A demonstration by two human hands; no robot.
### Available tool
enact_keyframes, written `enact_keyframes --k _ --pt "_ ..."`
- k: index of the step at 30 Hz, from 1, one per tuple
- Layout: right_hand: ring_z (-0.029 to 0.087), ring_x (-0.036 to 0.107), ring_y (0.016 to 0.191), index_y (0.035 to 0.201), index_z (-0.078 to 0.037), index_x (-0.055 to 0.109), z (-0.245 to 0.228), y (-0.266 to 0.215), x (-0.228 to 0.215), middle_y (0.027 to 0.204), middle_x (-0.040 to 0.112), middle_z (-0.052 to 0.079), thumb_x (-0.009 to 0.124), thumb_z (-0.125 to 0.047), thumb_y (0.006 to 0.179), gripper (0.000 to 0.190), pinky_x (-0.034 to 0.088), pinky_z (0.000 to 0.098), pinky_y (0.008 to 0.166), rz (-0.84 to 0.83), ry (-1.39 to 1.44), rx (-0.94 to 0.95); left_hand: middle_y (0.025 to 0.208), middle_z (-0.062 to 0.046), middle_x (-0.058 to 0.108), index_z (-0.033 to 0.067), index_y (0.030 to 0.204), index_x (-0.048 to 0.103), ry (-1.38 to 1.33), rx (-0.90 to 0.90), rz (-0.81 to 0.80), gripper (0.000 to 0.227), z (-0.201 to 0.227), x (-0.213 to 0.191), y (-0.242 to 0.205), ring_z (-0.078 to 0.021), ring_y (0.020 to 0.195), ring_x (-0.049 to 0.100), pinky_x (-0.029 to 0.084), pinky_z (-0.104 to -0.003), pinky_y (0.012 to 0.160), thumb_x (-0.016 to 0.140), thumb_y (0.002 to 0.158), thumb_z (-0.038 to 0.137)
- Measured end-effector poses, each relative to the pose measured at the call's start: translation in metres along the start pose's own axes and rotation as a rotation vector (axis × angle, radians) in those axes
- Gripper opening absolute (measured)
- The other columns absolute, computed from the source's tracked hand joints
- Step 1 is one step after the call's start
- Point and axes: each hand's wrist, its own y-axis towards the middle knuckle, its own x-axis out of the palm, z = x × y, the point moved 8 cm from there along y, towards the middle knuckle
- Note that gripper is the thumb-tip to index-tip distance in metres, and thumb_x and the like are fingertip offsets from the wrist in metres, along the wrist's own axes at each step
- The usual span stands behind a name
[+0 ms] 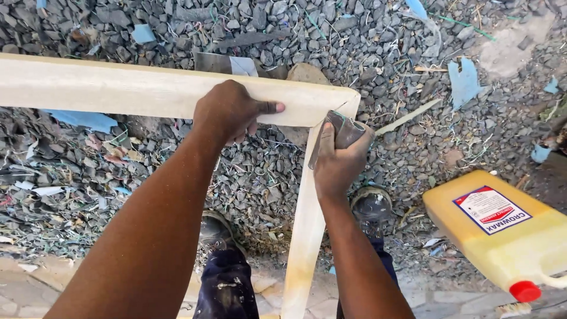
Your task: Sanding a wooden frame by hand using sandpaper to smooth the surface and joints.
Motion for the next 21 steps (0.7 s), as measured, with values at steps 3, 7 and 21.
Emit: enact_keyframes --k 3,7,21 --pt "0.036 0.069 0.078 0.119 -0.012 0.051 0.0 0.0 -0.009 0.089 0.061 0.012 0.073 -0.032 0.094 0.039 0.049 0.0419 0.059 0.028 0.038 -0.026 0.051 -0.006 0.06 0.0046 0.072 0.07 -0.029 0.02 0.017 0.058 -0.01 0.009 0.014 -0.0152 0.036 0.054 0.045 -0.029 0.039 0.073 0.091 0.06" --pt "0.032 0.067 0.076 0.117 -0.007 0.051 -0.02 -0.013 -0.007 0.088 0.06 0.015 0.071 -0.025 0.094 0.036 0.05 0.0375 0.058 0.004 0.116 -0.02 0.056 -0.007 0.062 0.0021 0.077 0.07 -0.063 0.006 0.031 0.055 -0.003 0.001 0.004 -0.0146 0.04 0.057 0.049 -0.028 0.041 0.073 0.094 0.054" --pt "0.041 0.07 0.071 0.12 -0.012 0.051 -0.039 0.043 -0.02 0.081 0.066 0.015 0.072 -0.033 0.094 0.039 0.054 0.0478 0.06 -0.069 0.014 -0.273 0.047 -0.007 0.056 0.0056 0.065 0.069 0.021 -0.018 0.037 0.059 -0.012 0.008 0.015 -0.0194 0.034 0.054 0.045 -0.034 0.043 0.075 0.091 0.059"
